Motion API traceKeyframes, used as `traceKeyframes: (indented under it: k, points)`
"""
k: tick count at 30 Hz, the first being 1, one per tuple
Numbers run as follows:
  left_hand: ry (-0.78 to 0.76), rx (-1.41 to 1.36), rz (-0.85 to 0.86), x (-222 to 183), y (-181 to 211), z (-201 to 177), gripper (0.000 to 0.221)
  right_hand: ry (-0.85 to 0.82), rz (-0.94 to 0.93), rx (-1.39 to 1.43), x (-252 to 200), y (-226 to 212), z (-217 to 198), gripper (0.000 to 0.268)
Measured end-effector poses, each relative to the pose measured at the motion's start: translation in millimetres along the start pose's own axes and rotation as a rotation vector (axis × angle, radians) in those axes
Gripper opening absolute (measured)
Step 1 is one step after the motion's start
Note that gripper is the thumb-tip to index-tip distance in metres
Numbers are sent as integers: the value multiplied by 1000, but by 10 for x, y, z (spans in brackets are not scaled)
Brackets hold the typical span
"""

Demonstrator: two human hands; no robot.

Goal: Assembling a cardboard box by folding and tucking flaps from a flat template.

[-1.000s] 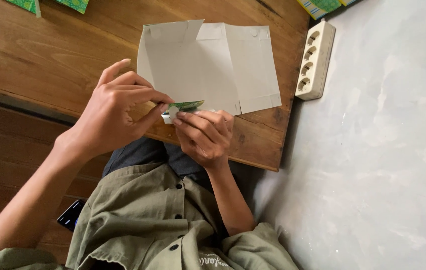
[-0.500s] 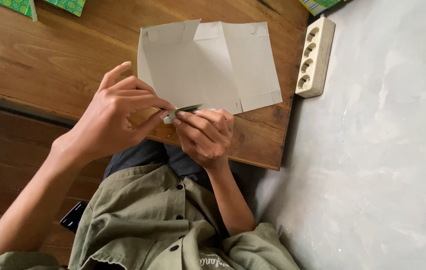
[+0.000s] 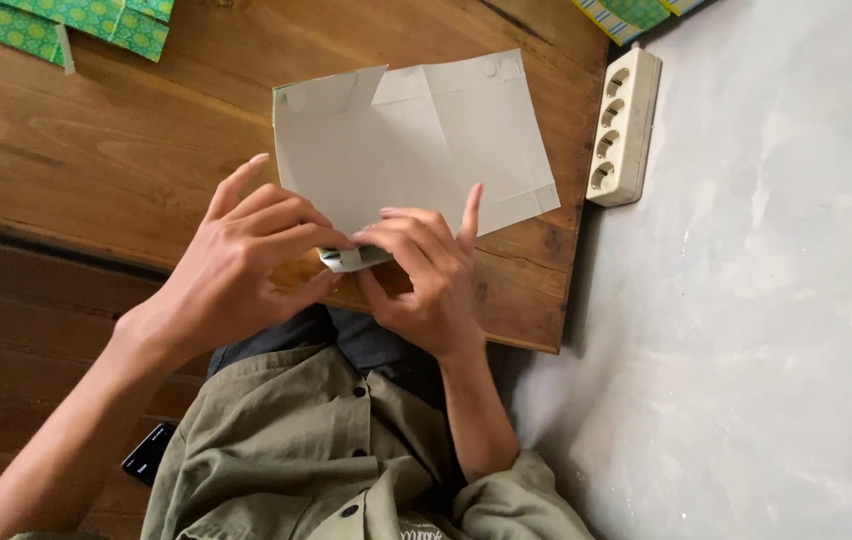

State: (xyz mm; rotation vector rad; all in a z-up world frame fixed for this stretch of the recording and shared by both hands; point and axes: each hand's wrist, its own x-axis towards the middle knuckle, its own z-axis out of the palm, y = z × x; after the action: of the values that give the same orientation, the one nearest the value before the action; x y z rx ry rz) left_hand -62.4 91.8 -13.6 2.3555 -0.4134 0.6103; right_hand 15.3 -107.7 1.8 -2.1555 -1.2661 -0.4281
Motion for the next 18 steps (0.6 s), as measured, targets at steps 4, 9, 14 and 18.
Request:
traceKeyframes:
  k: [4, 9, 14, 18]
  points:
    - [-53, -21, 2, 30, 31, -57, 26, -161, -61, 111, 105, 75, -186, 12]
    - [-75, -27, -6, 50, 72, -107, 17, -324, -4, 252, 183, 130, -219, 16]
    - [-122, -52, -33, 54, 85, -138, 13, -305, -2, 318, 217, 95, -184, 15]
    - [-102, -9, -7, 67, 98, -138, 6, -206, -1, 374, 179, 110, -140, 19]
